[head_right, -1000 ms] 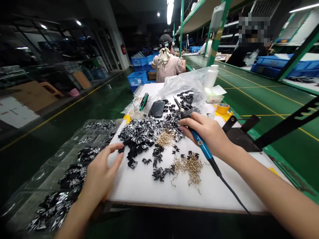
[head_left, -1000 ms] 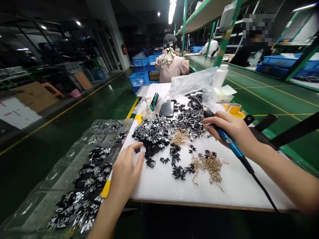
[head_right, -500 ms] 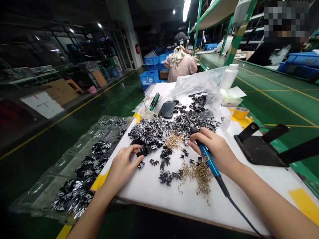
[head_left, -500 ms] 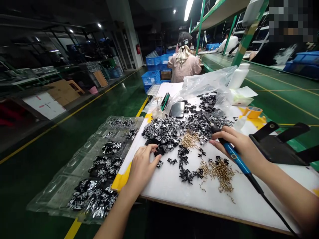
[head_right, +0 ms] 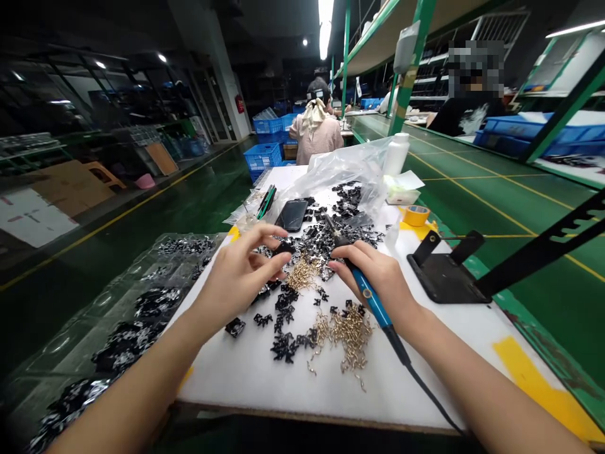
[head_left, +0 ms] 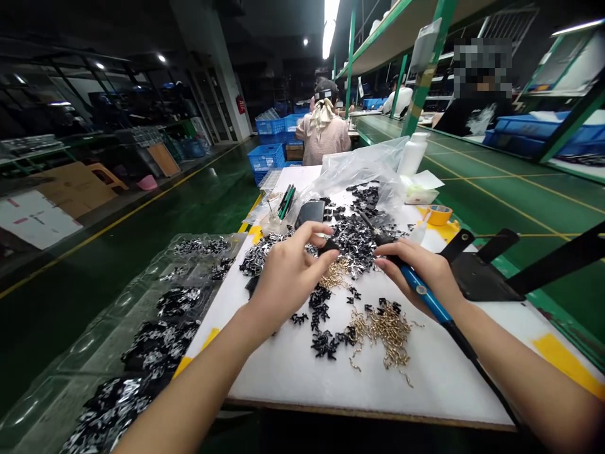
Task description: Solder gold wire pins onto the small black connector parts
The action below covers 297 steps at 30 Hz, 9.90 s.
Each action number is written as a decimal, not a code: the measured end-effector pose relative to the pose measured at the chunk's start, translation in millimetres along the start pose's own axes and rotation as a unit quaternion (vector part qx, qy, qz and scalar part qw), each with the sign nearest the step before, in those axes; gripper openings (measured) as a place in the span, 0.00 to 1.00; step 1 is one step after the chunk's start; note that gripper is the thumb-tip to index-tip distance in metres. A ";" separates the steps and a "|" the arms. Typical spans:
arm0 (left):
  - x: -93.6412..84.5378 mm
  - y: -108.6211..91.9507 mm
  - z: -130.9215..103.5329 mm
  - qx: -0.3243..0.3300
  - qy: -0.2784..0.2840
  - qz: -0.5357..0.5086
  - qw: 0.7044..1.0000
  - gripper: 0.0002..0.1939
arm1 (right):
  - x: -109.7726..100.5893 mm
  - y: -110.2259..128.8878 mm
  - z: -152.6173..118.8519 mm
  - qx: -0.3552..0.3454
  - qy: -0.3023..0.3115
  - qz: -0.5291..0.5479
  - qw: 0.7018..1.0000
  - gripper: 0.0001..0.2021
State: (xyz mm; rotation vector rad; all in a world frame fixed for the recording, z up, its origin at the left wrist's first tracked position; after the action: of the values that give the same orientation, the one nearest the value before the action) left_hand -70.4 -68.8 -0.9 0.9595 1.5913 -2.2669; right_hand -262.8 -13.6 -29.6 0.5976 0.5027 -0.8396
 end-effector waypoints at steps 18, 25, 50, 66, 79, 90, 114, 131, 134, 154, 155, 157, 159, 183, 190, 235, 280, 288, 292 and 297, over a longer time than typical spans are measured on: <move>23.9 39.6 20.5 -0.107 0.177 -0.287 0.935 0.19 | 25.5 -16.5 -3.8 0.045 0.108 0.028 0.993 0.03; 33.5 38.8 9.5 -0.067 0.154 -0.254 0.953 0.19 | 19.7 -13.6 -4.2 0.033 0.088 -0.028 0.995 0.06; -1.7 46.1 28.7 -0.009 0.013 0.046 0.999 0.12 | 25.3 -13.4 -6.0 0.081 0.113 0.021 0.990 0.05; 7.2 44.3 23.8 0.014 0.029 0.022 0.999 0.13 | 25.9 -16.1 -6.5 0.054 0.064 0.096 0.992 0.16; -20.8 56.6 32.7 -0.008 -0.037 -0.014 0.999 0.14 | 8.5 -16.0 5.4 -0.014 0.041 -0.156 0.987 0.09; -1.0 60.3 24.0 0.056 0.026 0.195 0.979 0.14 | 20.4 -14.0 1.3 -0.002 0.041 -0.074 0.996 0.06; 35.2 62.2 16.6 0.060 0.126 0.392 0.909 0.18 | 18.4 3.2 -6.5 0.054 0.058 0.143 0.986 0.03; 22.1 51.3 17.0 0.061 0.053 0.240 0.968 0.15 | 20.3 2.0 -10.9 0.059 0.076 0.141 0.985 0.05; 22.2 46.7 14.7 0.058 0.054 0.179 0.981 0.13 | 23.7 -0.5 -13.8 0.124 0.088 0.181 0.972 0.10; 67.2 46.0 0.2 0.141 0.159 0.265 0.941 0.19 | 31.6 -6.1 -14.7 0.108 0.093 0.080 0.987 0.11; 65.7 45.3 0.1 0.138 0.159 0.257 0.943 0.19 | 32.0 -6.1 -15.1 0.110 0.094 0.087 0.986 0.11; 62.0 43.3 -0.2 0.134 0.155 0.225 0.953 0.18 | 33.1 -6.5 -15.7 0.120 0.098 0.116 0.981 0.11; 58.0 40.8 -0.6 0.140 0.145 0.183 0.962 0.18 | 34.8 -6.7 -15.8 0.138 0.106 0.171 0.970 0.12; 57.1 39.3 -0.9 -0.142 0.215 -0.247 0.934 0.22 | 29.2 4.0 -15.7 0.246 0.084 0.318 0.912 0.13; 59.8 38.8 -3.6 -0.170 0.201 -0.305 0.915 0.22 | 28.7 5.2 -17.4 0.191 0.077 0.266 0.942 0.11; 54.6 32.6 -12.9 -0.118 0.163 -0.415 0.887 0.17 | 24.8 18.1 -20.9 0.033 0.010 0.211 0.977 0.14; 50.0 28.0 -11.5 -0.008 0.147 -0.170 0.974 0.14 | 35.8 10.3 -22.3 0.217 0.060 0.313 0.923 0.12; 48.3 29.3 -11.2 -0.033 0.134 -0.166 0.976 0.11 | 28.3 9.2 -17.0 0.190 0.071 0.267 0.942 0.11; 42.3 38.1 -1.7 -0.119 0.123 -0.247 0.954 0.13 | 11.0 4.4 -13.1 0.137 0.048 0.240 0.960 0.10; 33.7 51.4 10.4 -0.160 0.083 -0.289 0.940 0.16 | 1.1 0.6 -14.5 0.085 0.086 0.261 0.958 0.11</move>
State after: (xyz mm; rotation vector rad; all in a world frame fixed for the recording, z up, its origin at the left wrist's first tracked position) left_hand -73.9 -92.1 -58.6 0.6699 2.4903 -2.1754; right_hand -264.2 -4.2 -40.7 0.9178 0.4028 -0.3289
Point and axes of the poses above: each hand's wrist, its own z-axis towards the middle knuckle, its own x-axis out of the palm, y = z × x, the point moved 4 cm from there along z, towards the middle knuckle, and after that the axes turned 2 degrees about z, right-handed, at the moved point
